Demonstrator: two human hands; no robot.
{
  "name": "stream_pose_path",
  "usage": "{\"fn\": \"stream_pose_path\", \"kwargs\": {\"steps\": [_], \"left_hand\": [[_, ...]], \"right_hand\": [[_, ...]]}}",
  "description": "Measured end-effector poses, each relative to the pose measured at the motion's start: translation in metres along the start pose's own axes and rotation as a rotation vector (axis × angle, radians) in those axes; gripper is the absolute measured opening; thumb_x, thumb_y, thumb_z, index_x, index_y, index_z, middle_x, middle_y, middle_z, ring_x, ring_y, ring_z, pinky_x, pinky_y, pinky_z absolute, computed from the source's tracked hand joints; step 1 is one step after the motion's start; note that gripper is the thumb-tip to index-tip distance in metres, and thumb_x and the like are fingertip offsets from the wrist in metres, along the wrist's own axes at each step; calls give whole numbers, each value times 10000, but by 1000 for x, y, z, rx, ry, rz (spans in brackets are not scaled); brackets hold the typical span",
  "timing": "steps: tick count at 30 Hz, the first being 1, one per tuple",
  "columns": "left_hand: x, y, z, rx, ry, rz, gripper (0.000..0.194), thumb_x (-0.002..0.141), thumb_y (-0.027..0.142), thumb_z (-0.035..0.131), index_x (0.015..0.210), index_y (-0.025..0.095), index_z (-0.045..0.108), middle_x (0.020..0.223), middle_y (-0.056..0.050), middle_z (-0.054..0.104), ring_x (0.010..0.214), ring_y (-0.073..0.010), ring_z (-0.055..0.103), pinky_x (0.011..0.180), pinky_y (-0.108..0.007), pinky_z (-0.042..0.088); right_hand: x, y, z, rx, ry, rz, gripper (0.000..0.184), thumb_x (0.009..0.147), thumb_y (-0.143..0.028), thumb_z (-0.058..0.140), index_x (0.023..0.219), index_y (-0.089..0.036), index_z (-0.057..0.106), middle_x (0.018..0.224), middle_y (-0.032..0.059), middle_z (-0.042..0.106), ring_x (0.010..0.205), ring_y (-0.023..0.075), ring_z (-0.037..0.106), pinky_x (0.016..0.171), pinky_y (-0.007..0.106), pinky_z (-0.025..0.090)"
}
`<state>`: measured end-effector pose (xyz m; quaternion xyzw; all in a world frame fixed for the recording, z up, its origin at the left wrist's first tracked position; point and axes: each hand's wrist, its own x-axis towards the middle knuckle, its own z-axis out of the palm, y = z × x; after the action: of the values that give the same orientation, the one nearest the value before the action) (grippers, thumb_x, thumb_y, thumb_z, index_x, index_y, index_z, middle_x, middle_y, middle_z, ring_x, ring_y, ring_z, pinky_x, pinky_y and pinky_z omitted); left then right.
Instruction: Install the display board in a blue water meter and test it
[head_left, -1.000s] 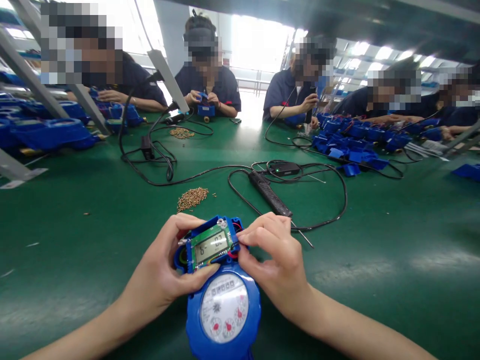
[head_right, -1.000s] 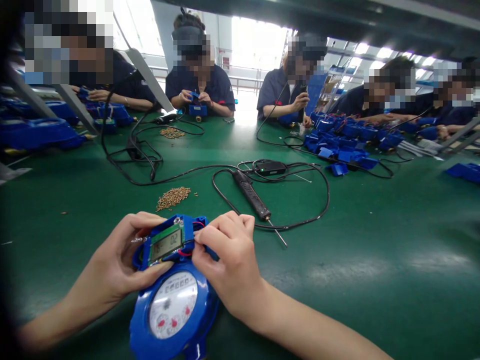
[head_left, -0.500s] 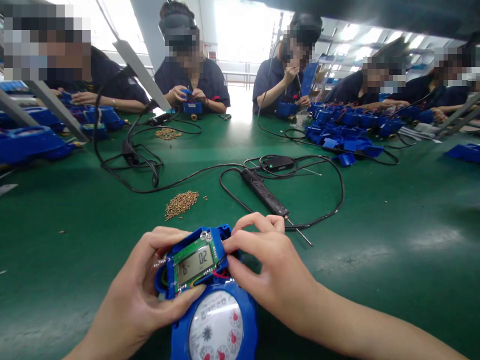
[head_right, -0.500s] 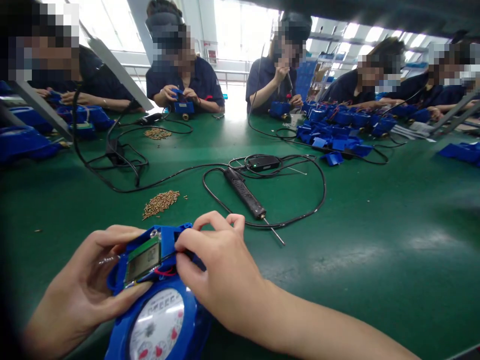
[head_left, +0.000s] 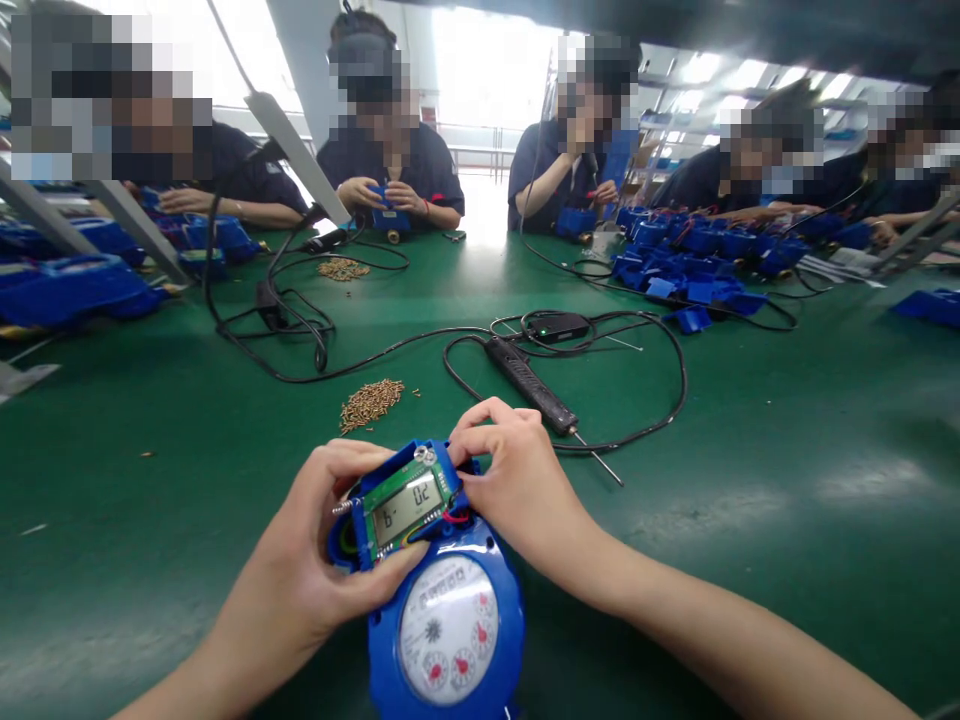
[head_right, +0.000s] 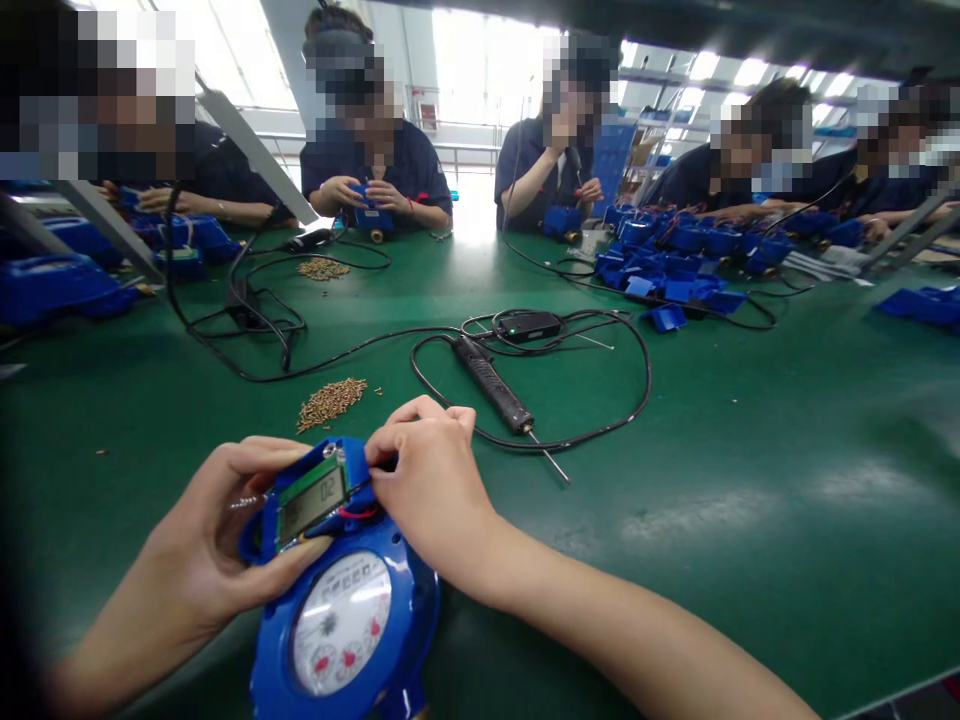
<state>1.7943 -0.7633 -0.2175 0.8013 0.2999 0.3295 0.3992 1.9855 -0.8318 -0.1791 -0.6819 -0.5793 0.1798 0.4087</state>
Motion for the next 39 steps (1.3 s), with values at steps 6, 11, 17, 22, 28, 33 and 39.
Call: {"fn": "stream_pose_path", "kwargs": {"steps": [6,11,17,22,28,33,39], "left_hand": [[3,3,0,-6,-34,16,415,797,338,762,1140,363,529,1122,-9,571,1072,-235,605,884,-365,594],[4,2,-2,20,-33,31,434,776,328,785,1133,337,539,1100,-1,595,1042,-223,631,878,-350,604],[2,5,2,-43,-7,-14,438,761,335,784,1127,349,543,1114,-10,580,1064,-242,612,867,-372,586],[1,5,2,-32,14,-34,432,758,347,773,1122,362,540,1105,-12,582,1063,-266,605,880,-421,578],[1,2,0,0,3,-8,454,772,322,776,1156,339,535,1164,-6,581,1111,-231,619,930,-367,576],[4,5,0,31,-43,23,434,794,320,770,1144,340,514,1138,23,564,1092,-190,609,884,-291,574],[10,8,0,39,-76,-6,447,791,348,774,1150,344,507,1143,32,578,1099,-197,621,898,-304,569]], "right_hand": [[-12,7,-23,15,-147,-261,181,884,-61,678,968,-160,804,1040,41,773,1055,156,671,943,286,512],[-30,11,-35,-38,29,-442,181,930,-137,652,1068,-105,764,1120,66,766,1098,152,665,1012,270,526],[-34,13,-35,-12,91,-552,179,826,-195,789,994,-157,738,979,31,776,970,158,684,883,290,568],[-28,16,-26,-5,103,-598,87,860,-172,754,932,-139,718,923,32,769,921,147,701,856,289,552],[-26,18,-26,-12,72,-580,64,868,-163,740,920,-138,711,905,39,759,924,157,689,841,288,571],[-25,20,-27,6,85,-607,68,882,-144,721,941,-168,695,1060,68,728,1002,170,668,878,307,583],[-22,25,-28,60,44,-602,71,872,-107,722,932,-122,686,1012,79,713,932,117,692,844,203,577]]}}
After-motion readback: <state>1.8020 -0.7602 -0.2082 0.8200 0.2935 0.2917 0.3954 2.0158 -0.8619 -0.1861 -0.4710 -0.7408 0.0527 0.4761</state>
